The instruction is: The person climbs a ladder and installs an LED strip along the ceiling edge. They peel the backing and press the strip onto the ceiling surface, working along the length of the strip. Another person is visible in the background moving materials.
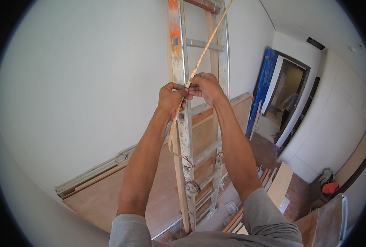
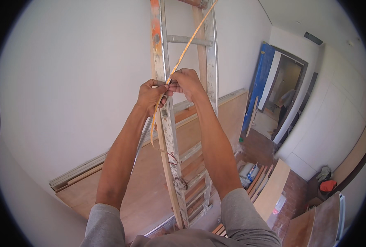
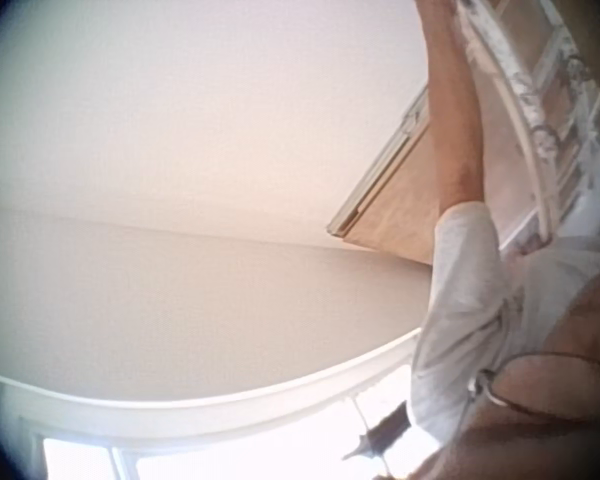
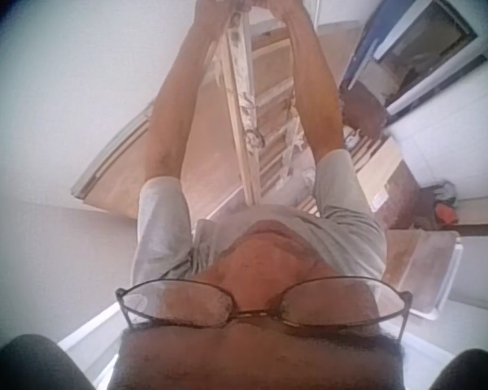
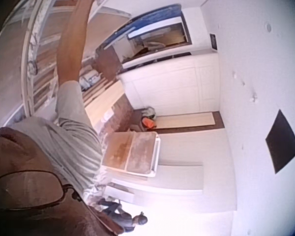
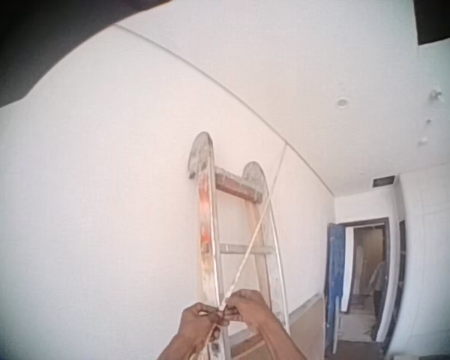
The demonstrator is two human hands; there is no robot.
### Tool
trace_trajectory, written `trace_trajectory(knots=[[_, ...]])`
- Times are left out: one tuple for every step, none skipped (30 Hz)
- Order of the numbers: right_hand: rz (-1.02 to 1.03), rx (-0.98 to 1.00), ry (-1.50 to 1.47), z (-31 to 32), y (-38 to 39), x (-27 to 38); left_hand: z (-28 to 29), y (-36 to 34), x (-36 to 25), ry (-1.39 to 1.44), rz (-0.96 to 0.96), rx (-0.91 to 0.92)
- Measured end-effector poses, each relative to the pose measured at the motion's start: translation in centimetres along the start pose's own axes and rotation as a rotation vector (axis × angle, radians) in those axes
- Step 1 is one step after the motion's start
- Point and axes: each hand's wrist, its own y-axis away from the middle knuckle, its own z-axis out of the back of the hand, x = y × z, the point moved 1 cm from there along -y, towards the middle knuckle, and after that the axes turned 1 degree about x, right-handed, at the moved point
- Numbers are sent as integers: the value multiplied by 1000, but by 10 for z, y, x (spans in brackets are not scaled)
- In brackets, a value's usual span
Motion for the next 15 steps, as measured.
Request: trace_trajectory(knots=[[-15,-20,36,-1,-1,1,0,1,0,23,16,10],[-17,-23,36,-1,-2,2,0,0,0,24,19,12],[-31,-29,57,-2,-3,3,0,-1,1,30,18,15],[-45,-36,78,-3,-3,4,1,-1,1,37,18,19],[-48,-39,79,-5,-4,6,1,-2,2,37,21,21],[-74,-63,88,-8,-6,6,2,-1,1,28,11,15],[-101,-88,96,-10,-7,7,3,0,1,18,1,10],[-106,-91,95,-13,-8,8,3,0,1,18,6,11],[-106,-112,120,-13,-9,10,1,0,1,7,-8,-2],[-107,-133,145,-13,-10,12,-1,0,1,-4,-22,-14],[-111,-140,146,-13,-11,14,-2,0,1,-2,-16,-8],[-122,-141,162,-15,-12,14,-2,1,1,-1,-26,-14],[-133,-141,177,-17,-14,14,-2,1,1,0,-35,-21],[-141,-146,176,-19,-16,14,-1,2,1,0,-26,-18],[-146,-168,196,-20,-17,15,-2,2,0,-8,-29,-25]])
